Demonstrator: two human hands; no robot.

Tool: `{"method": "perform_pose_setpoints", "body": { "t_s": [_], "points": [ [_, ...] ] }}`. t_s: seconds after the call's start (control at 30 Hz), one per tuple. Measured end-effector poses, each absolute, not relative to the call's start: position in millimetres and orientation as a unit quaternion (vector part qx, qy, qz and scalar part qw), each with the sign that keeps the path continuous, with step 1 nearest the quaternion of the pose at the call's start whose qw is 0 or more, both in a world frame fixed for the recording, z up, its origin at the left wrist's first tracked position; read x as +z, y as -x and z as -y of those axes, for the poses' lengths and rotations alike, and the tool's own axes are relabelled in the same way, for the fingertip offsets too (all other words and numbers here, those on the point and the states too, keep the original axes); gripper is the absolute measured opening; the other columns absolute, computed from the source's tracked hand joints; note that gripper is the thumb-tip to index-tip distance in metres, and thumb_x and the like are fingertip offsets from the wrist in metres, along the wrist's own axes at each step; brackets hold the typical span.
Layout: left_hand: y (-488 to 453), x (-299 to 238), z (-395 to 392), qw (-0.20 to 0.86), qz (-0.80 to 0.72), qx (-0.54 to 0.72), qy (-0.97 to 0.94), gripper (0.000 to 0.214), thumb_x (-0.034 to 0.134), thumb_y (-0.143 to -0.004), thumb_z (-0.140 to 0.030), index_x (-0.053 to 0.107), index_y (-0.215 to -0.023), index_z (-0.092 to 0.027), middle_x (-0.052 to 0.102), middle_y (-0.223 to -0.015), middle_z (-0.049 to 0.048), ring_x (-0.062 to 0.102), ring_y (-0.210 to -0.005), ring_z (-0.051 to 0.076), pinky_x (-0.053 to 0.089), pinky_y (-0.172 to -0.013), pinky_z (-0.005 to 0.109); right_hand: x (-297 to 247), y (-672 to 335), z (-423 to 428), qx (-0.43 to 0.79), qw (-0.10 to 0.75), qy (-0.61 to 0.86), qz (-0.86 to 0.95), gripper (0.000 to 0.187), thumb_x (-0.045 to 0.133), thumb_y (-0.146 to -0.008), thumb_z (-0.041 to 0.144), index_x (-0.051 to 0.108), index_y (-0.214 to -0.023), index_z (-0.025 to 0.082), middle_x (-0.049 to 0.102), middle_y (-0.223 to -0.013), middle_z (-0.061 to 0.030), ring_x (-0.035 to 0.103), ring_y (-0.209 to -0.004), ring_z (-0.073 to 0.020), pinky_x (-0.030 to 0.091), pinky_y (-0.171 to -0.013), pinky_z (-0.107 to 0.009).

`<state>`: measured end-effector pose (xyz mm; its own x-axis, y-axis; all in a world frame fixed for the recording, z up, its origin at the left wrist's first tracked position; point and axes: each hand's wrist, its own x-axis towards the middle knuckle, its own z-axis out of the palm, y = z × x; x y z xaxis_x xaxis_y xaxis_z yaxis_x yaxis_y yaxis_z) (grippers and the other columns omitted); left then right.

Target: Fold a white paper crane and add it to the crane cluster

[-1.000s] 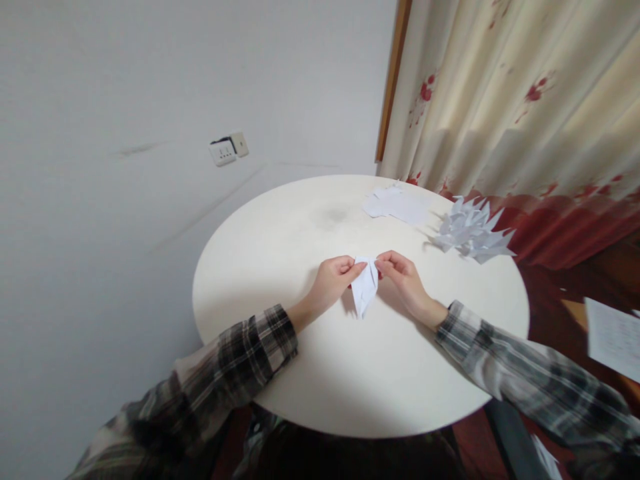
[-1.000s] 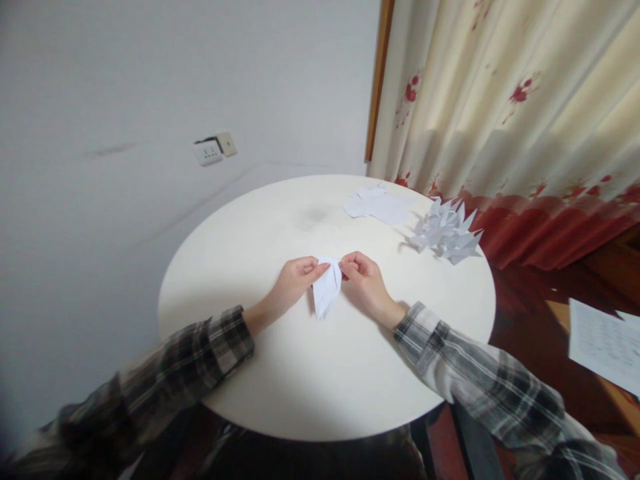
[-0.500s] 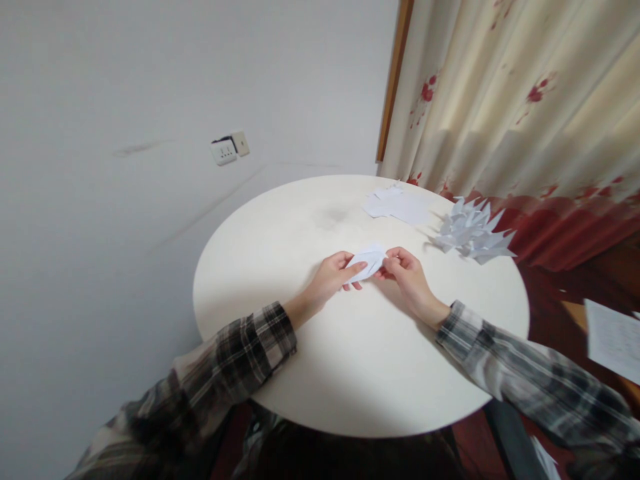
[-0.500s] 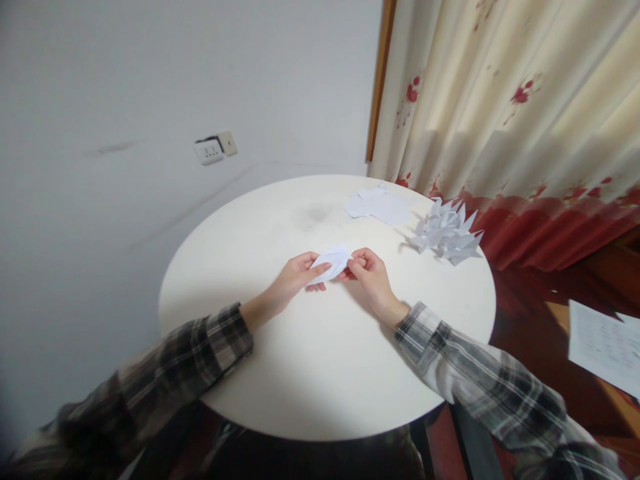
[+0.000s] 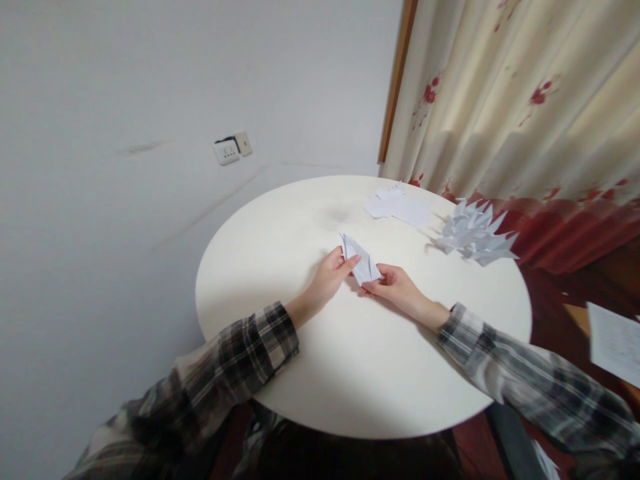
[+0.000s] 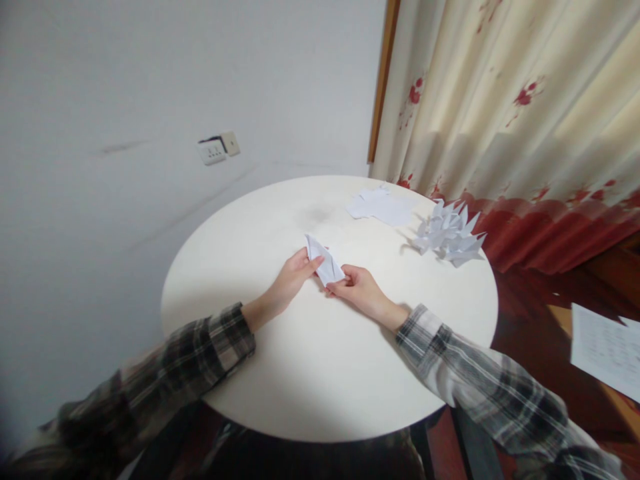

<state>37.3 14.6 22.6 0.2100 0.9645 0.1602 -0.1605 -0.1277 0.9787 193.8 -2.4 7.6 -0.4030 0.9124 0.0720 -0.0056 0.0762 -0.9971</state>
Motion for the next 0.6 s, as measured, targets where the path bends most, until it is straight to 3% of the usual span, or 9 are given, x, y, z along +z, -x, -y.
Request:
{"method": "perform_pose_setpoints", "body": {
  "t_s": [0.13,0.27,0.43,0.6],
  "points": [
    [-41,18,-14,0.573,-0.363,0.491,-0.547,0.033,0.06,-0.074,-0.04,0.052,-0.093,-0.013,0.062,-0.084,0.0046,0.058,-0.075,0.014,0.045,-0.067,0.026,6,-197,2,0.48,0.404,0.397,0.67,0.022,0.066,-0.07,0.037,0.057,-0.073,0.017,0.059,-0.067,0.0022,0.052,-0.059,-0.0105,0.04,-0.056,-0.024],
    [-36,20,-13,0.59,-0.384,0.459,-0.543,0.031,0.06,-0.076,-0.04,0.051,-0.09,-0.013,0.059,-0.078,0.0019,0.057,-0.069,0.012,0.044,-0.062,0.023,11,-200,1,0.385,0.482,0.434,0.657,0.023,0.062,-0.074,0.04,0.054,-0.073,0.018,0.055,-0.068,0.0016,0.049,-0.062,-0.0108,0.039,-0.057,-0.024],
    [-36,11,-11,0.637,-0.339,0.332,-0.608,0.036,0.061,-0.075,-0.041,0.053,-0.097,-0.013,0.057,-0.075,0.0015,0.054,-0.065,0.011,0.041,-0.058,0.022,13,-199,-2,0.407,0.545,0.395,0.617,0.02,0.064,-0.072,0.036,0.052,-0.075,0.02,0.053,-0.071,0.0022,0.049,-0.062,-0.0109,0.04,-0.056,-0.024],
    [-40,8,-5,0.656,-0.277,0.333,-0.618,0.045,0.064,-0.074,-0.034,0.047,-0.112,-0.017,0.056,-0.091,0.0042,0.054,-0.078,0.013,0.042,-0.067,0.025,11,-199,-3,0.412,0.553,0.399,0.604,0.018,0.065,-0.07,0.033,0.053,-0.07,0.019,0.048,-0.065,0.0033,0.045,-0.057,-0.0099,0.037,-0.052,-0.024]
  ]
}}
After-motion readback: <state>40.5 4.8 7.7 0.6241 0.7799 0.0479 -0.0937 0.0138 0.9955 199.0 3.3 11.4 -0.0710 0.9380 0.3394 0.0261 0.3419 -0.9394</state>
